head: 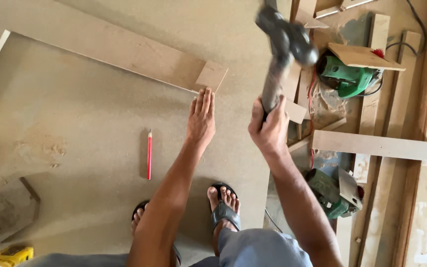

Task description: The person applies glue to a small wooden block, places it onto a larger wooden board on the floor, and uses a hammer to drive nails into the block to secure it.

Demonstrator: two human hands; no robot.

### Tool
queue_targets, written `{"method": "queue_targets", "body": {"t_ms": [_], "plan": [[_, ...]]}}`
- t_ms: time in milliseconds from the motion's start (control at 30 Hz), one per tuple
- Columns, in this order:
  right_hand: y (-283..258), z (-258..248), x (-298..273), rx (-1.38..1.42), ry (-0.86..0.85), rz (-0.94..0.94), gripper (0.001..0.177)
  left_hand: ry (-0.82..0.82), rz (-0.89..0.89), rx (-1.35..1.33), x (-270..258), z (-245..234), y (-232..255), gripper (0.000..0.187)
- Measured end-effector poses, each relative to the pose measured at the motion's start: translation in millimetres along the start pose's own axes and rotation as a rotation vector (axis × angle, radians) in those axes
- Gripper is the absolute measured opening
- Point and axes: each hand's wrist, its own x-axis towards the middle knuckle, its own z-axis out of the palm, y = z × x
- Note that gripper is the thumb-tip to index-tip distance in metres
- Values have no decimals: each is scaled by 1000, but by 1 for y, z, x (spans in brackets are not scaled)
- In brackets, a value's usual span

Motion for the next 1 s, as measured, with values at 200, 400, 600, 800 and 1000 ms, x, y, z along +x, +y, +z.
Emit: {"method": "queue_targets", "body": {"t_ms": [200,400,600,800,1000], "plan": [[26,48,-5,-368,-371,136,27,20,11,7,-3,0,-4,72],[-30,5,4,-72,-66,111,31,92,17,-32,4,12,-7,65],[14,56,-17,-382,-361,252,37,67,13,71,4,6,-5,58],[-23,26,-8,-143,-199,250,36,111,-10,-1,6,13,-6,55],[-5,45,-8,-305,-233,269,33,69,-33,34,1,21,-8,52]]}}
